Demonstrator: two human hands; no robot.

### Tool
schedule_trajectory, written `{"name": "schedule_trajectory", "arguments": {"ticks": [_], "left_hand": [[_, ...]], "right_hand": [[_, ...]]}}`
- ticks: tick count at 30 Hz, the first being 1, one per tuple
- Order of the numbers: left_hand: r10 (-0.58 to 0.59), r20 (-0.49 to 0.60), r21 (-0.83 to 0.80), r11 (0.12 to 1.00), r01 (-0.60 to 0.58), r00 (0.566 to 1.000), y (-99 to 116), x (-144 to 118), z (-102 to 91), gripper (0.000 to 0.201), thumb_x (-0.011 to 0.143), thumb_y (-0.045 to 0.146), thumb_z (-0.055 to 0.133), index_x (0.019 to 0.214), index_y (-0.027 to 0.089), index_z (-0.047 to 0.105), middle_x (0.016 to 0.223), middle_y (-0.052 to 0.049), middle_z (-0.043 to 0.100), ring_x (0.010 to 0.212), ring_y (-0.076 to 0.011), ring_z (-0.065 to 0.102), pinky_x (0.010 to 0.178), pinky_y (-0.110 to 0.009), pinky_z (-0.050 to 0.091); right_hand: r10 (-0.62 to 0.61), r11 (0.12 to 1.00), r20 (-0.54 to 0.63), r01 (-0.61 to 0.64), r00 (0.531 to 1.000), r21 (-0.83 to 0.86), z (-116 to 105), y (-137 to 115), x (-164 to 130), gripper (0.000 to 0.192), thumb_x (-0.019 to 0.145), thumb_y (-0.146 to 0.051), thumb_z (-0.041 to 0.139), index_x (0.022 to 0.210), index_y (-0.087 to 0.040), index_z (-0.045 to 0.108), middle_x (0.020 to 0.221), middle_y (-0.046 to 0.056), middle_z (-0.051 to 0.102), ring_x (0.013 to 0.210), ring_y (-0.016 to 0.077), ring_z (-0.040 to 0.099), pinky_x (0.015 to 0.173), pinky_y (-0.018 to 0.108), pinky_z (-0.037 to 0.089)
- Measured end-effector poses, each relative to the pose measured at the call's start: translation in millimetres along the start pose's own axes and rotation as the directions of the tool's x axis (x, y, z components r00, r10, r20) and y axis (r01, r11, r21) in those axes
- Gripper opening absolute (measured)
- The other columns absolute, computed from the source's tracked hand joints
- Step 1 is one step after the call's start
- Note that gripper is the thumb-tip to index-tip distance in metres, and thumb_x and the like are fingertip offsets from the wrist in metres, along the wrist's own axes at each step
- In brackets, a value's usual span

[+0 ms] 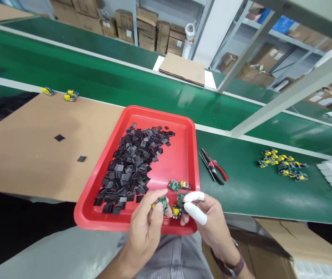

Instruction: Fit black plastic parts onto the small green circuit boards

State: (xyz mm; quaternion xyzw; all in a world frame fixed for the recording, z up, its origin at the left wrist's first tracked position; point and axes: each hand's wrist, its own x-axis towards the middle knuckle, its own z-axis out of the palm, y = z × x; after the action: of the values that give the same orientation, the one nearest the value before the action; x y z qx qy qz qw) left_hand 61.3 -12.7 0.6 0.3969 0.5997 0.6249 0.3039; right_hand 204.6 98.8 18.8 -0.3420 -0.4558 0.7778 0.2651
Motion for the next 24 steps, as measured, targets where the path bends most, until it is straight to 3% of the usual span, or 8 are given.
{"name": "schedule_trajectory", "arguments": {"ticks": [3, 6, 11, 18, 21, 24], "left_hand": [[-0.042, 0.076, -0.043, 0.998, 0.046, 0.996, 11.8, 9.7, -6.9, 0.026, 0.109, 0.025, 0.039, 0.12, 0.026, 0.063, 0.106, -0.004, 0.066, 0.081, -0.0138, 0.069, 0.081, -0.03, 0.06], [-0.156, 0.168, -0.103, 0.979, 0.175, 0.973, 22.6, 18.1, -6.4, 0.025, 0.108, 0.031, 0.042, 0.11, 0.024, 0.066, 0.118, -0.007, 0.063, 0.072, -0.0126, 0.068, 0.07, -0.03, 0.062], [-0.19, 0.298, -0.113, 0.966, 0.233, 0.935, 25.7, 23.6, 0.6, 0.02, 0.104, 0.036, 0.051, 0.099, 0.022, 0.064, 0.101, -0.006, 0.063, 0.066, -0.0136, 0.064, 0.049, -0.024, 0.054], [-0.108, 0.179, -0.037, 0.992, 0.117, 0.978, 23.8, 29.2, 5.9, 0.017, 0.099, 0.029, 0.06, 0.085, 0.02, 0.063, 0.093, -0.004, 0.063, 0.056, -0.009, 0.059, 0.048, -0.021, 0.05], [-0.144, 0.138, -0.114, 0.981, 0.16, 0.98, 23.8, 29.6, 7.8, 0.018, 0.099, 0.03, 0.06, 0.085, 0.019, 0.063, 0.097, -0.004, 0.062, 0.055, -0.0079, 0.058, 0.047, -0.022, 0.049], [-0.156, 0.181, -0.158, 0.97, 0.185, 0.971, 25.9, 28.9, 7.7, 0.017, 0.1, 0.031, 0.058, 0.088, 0.02, 0.064, 0.097, -0.004, 0.063, 0.058, -0.0095, 0.06, 0.05, -0.023, 0.05]], "right_hand": [[0.005, 1.0, 0.009, -0.005, 1.0, 0.02, -3.0, -1.0, 1.3, 0.017, 0.086, -0.029, 0.084, 0.096, -0.019, 0.074, 0.071, 0.001, 0.075, 0.056, 0.0143, 0.072, 0.062, 0.026, 0.061], [-0.004, 1.0, 0.02, 0.003, 1.0, 0.022, -3.9, -1.6, 3.1, 0.022, 0.082, -0.029, 0.086, 0.099, -0.019, 0.074, 0.079, 0.001, 0.074, 0.056, 0.0136, 0.072, 0.059, 0.025, 0.061], [-0.057, 0.998, 0.04, 0.056, 0.998, 0.008, 0.9, -3.5, 2.2, 0.019, 0.084, -0.03, 0.085, 0.098, -0.021, 0.075, 0.078, 0.0, 0.074, 0.059, 0.0136, 0.073, 0.061, 0.023, 0.062], [-0.162, 0.982, 0.011, 0.162, 0.987, -0.093, 6.2, -3.1, -3.6, 0.013, 0.087, -0.026, 0.081, 0.099, -0.024, 0.076, 0.089, 0.003, 0.077, 0.075, 0.0165, 0.076, 0.075, 0.027, 0.065], [-0.127, 0.991, 0.064, 0.13, 0.99, -0.04, 5.6, -2.9, -2.7, 0.02, 0.087, -0.023, 0.081, 0.106, -0.025, 0.075, 0.083, 0.001, 0.075, 0.075, 0.0162, 0.076, 0.076, 0.027, 0.064], [-0.17, 0.984, 0.061, 0.173, 0.984, -0.047, 3.6, -5.1, -0.3, 0.012, 0.09, -0.024, 0.077, 0.102, -0.024, 0.077, 0.086, 0.002, 0.073, 0.069, 0.0148, 0.073, 0.07, 0.027, 0.062]]}}
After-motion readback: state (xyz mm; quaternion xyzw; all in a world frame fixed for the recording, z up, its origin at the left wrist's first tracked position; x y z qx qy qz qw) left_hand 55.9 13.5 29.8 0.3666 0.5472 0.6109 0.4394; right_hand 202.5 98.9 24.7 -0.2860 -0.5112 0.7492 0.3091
